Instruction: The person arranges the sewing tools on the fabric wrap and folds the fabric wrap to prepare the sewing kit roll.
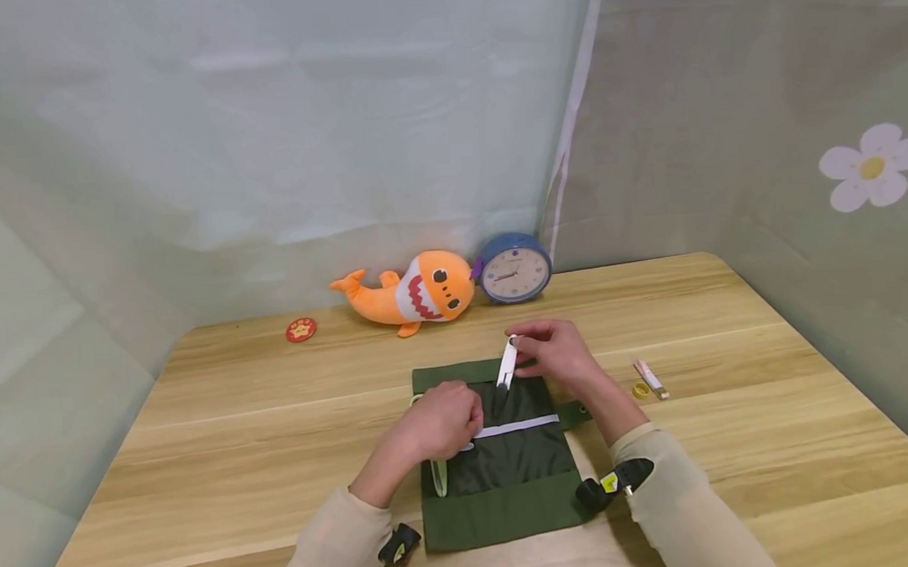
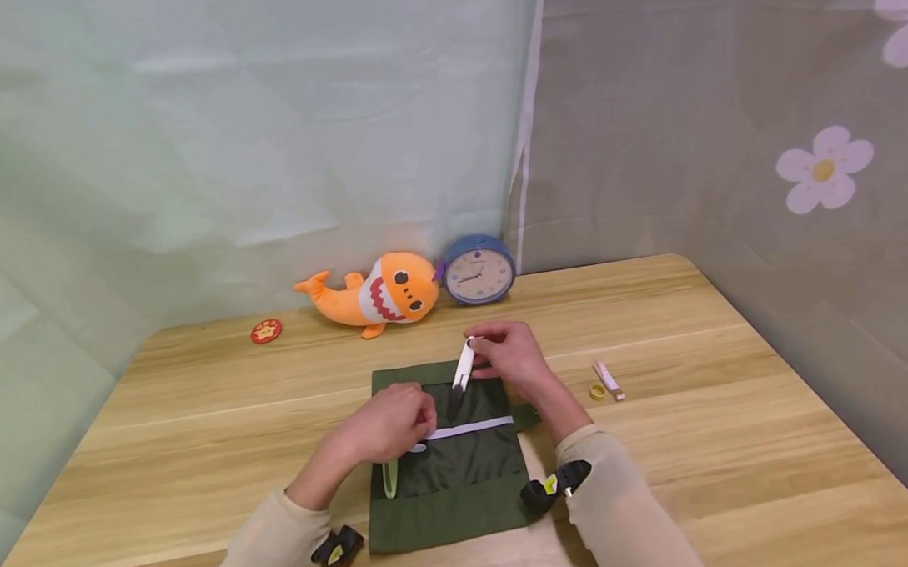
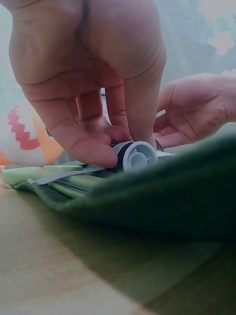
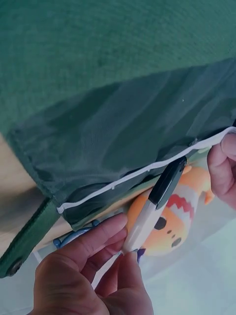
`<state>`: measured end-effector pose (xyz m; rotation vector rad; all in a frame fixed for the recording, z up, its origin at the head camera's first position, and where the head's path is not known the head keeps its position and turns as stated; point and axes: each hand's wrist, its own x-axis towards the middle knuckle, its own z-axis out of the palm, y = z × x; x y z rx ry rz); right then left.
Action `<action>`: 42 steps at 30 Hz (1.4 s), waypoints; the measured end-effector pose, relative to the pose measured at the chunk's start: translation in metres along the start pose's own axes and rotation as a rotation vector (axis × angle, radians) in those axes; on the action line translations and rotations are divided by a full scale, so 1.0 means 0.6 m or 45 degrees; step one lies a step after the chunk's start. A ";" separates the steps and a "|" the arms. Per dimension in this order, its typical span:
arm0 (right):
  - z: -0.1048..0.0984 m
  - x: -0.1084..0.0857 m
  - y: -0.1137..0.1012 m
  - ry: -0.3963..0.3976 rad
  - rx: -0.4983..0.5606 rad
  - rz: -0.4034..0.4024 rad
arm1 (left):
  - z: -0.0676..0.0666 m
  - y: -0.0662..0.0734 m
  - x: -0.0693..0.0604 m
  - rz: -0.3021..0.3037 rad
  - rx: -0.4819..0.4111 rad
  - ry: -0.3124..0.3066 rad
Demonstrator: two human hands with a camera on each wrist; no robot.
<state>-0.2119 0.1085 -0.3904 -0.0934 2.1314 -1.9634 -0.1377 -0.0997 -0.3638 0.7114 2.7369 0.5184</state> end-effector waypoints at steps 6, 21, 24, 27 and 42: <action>0.007 0.002 0.003 -0.029 -0.034 0.008 | 0.000 0.001 0.000 0.005 0.012 -0.004; 0.022 0.003 0.009 -0.140 -0.142 0.038 | 0.000 0.003 0.000 -0.020 0.011 -0.022; 0.025 0.002 0.009 -0.176 -0.184 0.032 | -0.001 0.005 -0.001 -0.030 -0.001 -0.029; 0.028 0.002 0.010 -0.215 -0.247 0.028 | -0.001 0.006 -0.001 -0.043 -0.011 -0.035; 0.040 -0.001 0.010 -0.371 -0.445 -0.013 | 0.001 0.002 -0.002 -0.020 0.004 -0.006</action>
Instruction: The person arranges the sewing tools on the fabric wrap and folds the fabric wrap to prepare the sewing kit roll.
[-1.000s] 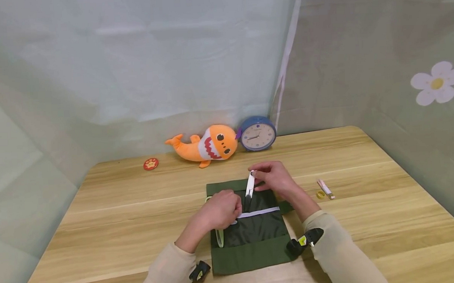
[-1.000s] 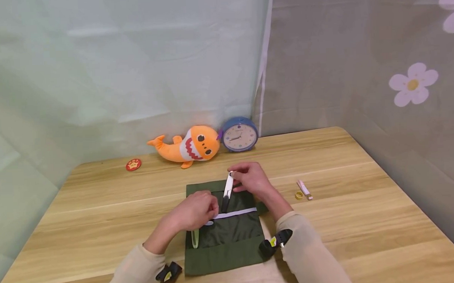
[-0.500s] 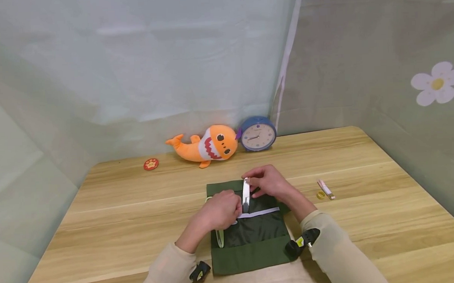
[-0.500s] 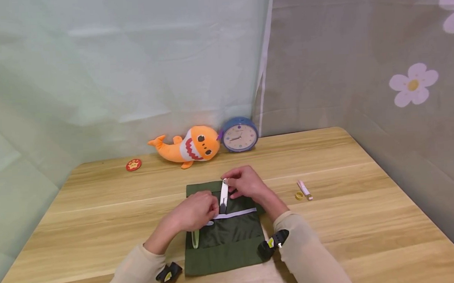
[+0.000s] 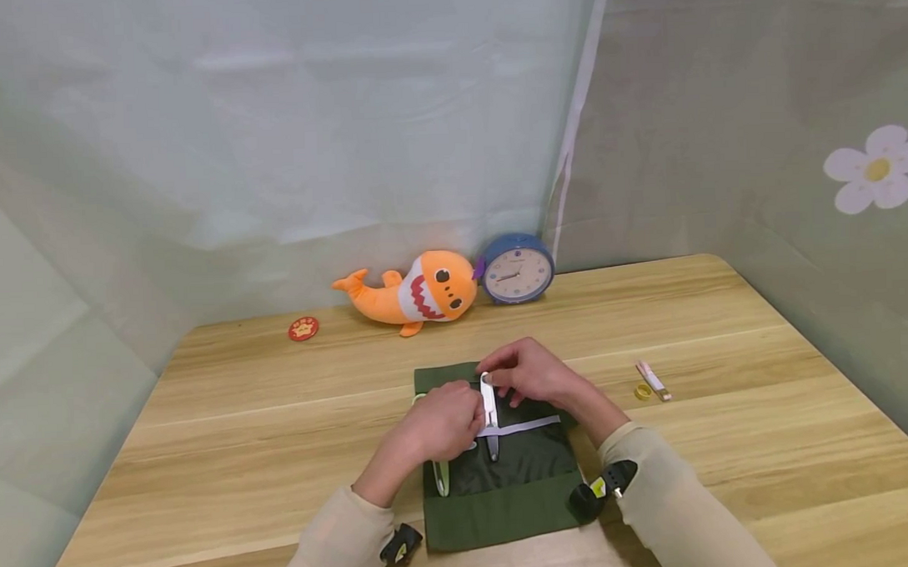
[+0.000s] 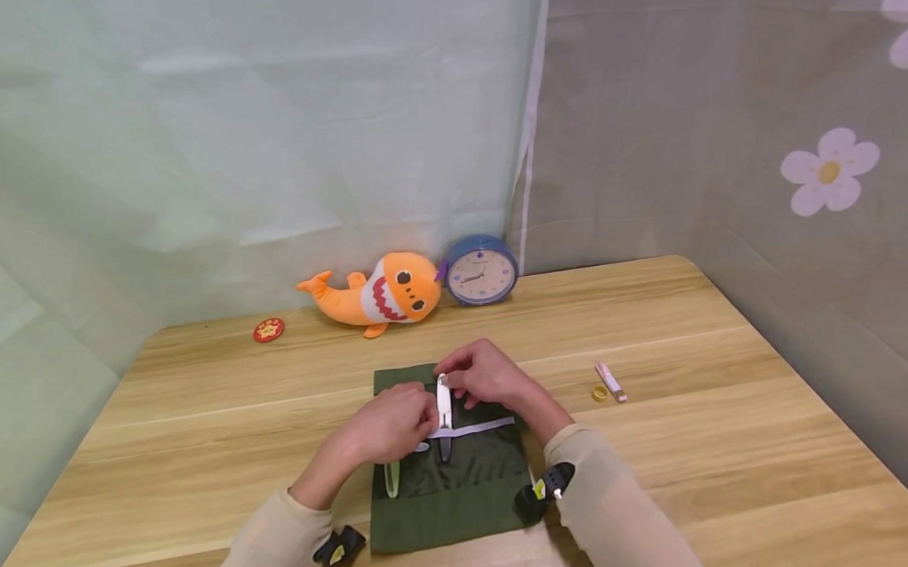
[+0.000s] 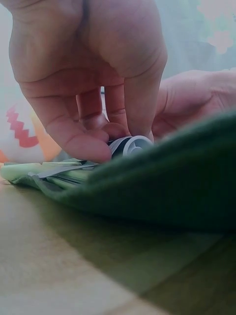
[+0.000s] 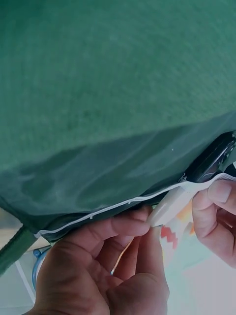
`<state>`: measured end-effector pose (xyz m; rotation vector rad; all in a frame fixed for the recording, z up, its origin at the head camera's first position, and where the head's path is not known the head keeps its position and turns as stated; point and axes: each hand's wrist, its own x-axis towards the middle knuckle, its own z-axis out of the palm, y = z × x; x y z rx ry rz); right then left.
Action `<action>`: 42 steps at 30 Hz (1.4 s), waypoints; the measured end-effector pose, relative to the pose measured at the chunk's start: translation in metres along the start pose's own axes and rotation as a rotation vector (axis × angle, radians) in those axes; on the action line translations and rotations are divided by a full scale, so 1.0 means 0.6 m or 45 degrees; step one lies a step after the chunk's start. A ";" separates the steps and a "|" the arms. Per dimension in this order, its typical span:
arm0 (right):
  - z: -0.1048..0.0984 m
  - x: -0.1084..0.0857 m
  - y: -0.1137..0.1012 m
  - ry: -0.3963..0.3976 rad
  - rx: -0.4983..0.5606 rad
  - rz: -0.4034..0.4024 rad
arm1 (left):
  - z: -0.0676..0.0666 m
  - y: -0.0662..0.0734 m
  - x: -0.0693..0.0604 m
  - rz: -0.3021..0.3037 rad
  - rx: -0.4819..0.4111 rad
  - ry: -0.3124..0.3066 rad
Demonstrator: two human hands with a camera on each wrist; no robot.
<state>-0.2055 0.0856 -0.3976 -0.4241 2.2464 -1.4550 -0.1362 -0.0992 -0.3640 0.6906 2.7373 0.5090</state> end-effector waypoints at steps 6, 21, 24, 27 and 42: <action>0.003 0.000 0.005 -0.012 0.070 0.032 | 0.000 0.000 0.000 -0.011 0.005 -0.004; 0.008 -0.008 0.003 -0.061 0.082 0.045 | 0.002 0.003 -0.001 -0.028 0.014 -0.025; 0.009 -0.008 0.003 -0.065 0.062 0.042 | 0.002 0.003 -0.001 -0.029 0.030 -0.029; 0.010 -0.008 0.004 -0.076 0.029 0.032 | 0.002 0.004 -0.001 -0.031 0.046 -0.029; 0.015 -0.012 0.000 -0.083 -0.057 0.057 | 0.003 0.002 0.001 -0.022 0.072 -0.034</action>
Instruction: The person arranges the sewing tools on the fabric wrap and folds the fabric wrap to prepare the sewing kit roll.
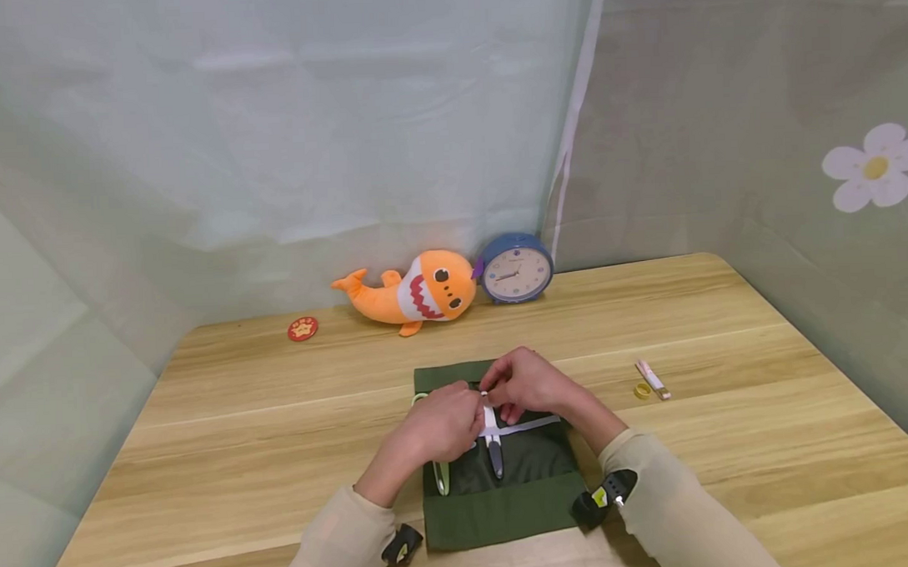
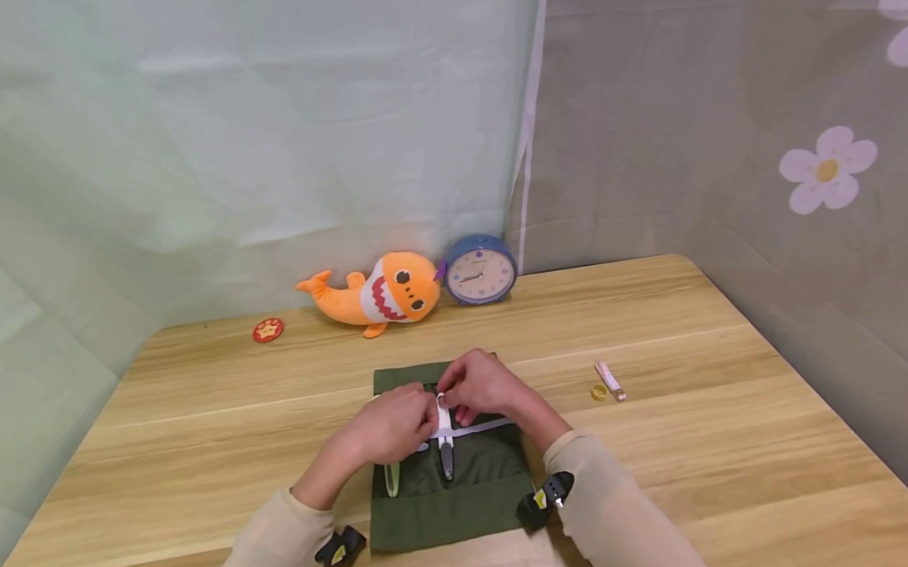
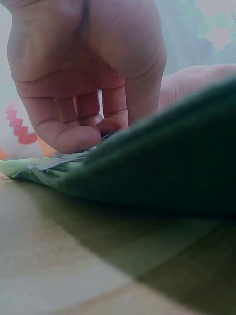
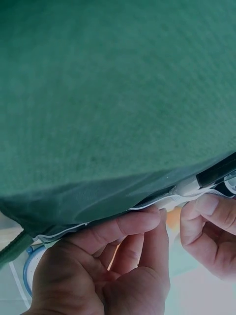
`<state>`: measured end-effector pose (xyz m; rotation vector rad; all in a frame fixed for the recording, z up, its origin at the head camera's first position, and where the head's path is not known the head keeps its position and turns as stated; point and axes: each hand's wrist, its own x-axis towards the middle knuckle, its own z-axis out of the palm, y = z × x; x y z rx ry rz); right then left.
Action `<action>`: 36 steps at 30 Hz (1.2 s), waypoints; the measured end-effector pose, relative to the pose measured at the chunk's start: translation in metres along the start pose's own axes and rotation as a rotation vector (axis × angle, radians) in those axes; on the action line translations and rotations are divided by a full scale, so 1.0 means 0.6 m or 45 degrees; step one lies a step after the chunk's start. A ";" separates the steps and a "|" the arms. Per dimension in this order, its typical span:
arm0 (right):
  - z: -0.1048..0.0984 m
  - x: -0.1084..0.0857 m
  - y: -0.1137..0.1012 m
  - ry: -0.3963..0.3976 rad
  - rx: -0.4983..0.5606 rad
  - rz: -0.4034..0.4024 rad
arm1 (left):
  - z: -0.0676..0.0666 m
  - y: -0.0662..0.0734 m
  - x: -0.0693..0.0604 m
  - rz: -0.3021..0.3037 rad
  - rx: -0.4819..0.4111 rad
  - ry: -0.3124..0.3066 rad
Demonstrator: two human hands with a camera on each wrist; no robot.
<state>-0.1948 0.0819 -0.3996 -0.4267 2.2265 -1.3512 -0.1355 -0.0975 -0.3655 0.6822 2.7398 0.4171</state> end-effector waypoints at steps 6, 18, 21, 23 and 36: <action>0.000 -0.002 -0.001 -0.005 -0.017 0.005 | 0.001 0.001 0.002 -0.001 0.013 0.003; 0.000 -0.003 -0.006 -0.003 -0.029 0.014 | 0.009 -0.010 0.010 0.057 0.016 0.042; -0.001 -0.003 -0.007 -0.006 -0.028 0.020 | 0.009 -0.011 0.010 0.070 0.021 0.054; -0.004 -0.003 -0.007 -0.006 -0.028 0.018 | 0.009 -0.010 0.009 0.064 0.024 0.054; -0.058 -0.027 -0.017 0.117 -0.027 -0.017 | 0.004 -0.002 0.004 0.010 -0.004 0.047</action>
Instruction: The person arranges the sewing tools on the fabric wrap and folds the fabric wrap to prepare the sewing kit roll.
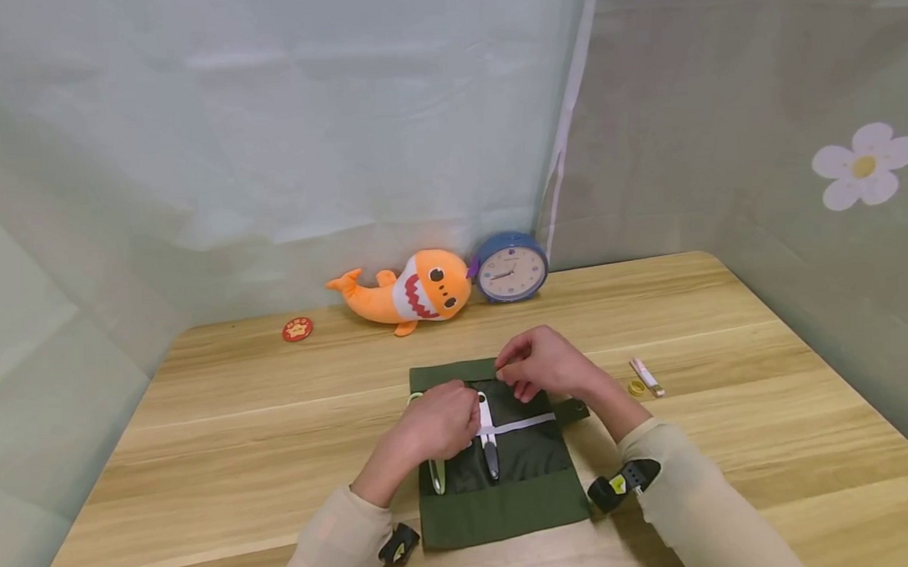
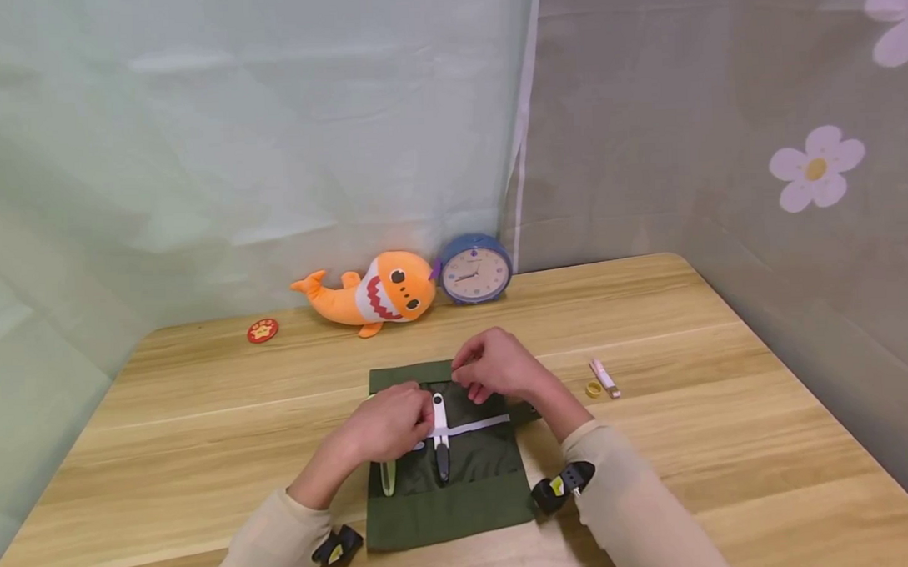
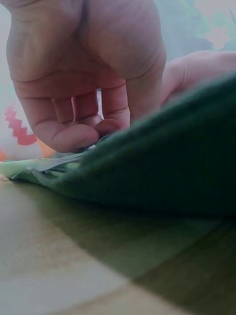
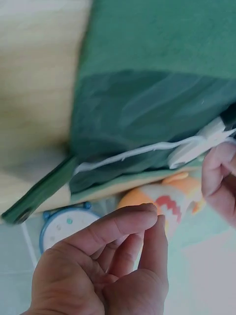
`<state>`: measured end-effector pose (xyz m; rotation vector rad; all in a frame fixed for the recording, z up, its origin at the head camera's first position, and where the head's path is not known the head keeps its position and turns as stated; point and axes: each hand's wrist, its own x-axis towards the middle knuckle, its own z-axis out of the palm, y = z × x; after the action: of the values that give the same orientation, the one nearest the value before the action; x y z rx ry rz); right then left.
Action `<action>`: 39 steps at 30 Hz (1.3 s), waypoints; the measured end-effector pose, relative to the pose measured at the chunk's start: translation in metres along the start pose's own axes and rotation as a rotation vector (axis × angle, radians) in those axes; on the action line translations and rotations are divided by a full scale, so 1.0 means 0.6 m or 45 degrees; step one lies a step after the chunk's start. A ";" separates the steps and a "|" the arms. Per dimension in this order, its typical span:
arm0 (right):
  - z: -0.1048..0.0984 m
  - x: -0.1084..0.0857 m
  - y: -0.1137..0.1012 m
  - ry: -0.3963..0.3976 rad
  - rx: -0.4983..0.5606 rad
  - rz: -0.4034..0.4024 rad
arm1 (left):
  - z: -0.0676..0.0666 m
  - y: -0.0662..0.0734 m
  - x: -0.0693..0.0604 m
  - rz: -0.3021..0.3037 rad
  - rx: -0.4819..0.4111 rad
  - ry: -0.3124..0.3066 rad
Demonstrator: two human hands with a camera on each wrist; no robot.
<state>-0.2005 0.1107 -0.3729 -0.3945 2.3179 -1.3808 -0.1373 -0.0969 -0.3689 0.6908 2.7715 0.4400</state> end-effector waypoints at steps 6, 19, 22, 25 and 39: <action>-0.042 -0.023 0.004 0.090 -0.018 -0.011 | 0.001 -0.002 -0.002 0.000 -0.013 0.010; -0.148 -0.098 0.053 0.301 -0.071 0.044 | -0.001 0.004 -0.003 -0.022 -0.030 0.021; -0.165 -0.115 0.069 0.319 -0.129 0.073 | -0.003 0.005 -0.005 -0.037 -0.036 0.024; -0.176 -0.130 0.087 0.313 -0.187 0.105 | -0.006 0.006 -0.006 -0.049 -0.041 0.040; -0.185 -0.167 0.134 0.198 -0.288 0.143 | -0.036 0.034 0.012 -0.043 0.013 0.046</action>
<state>-0.1693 0.2777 -0.3766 -0.2251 2.5917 -1.1364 -0.1416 -0.0813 -0.3430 0.6440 2.8169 0.4356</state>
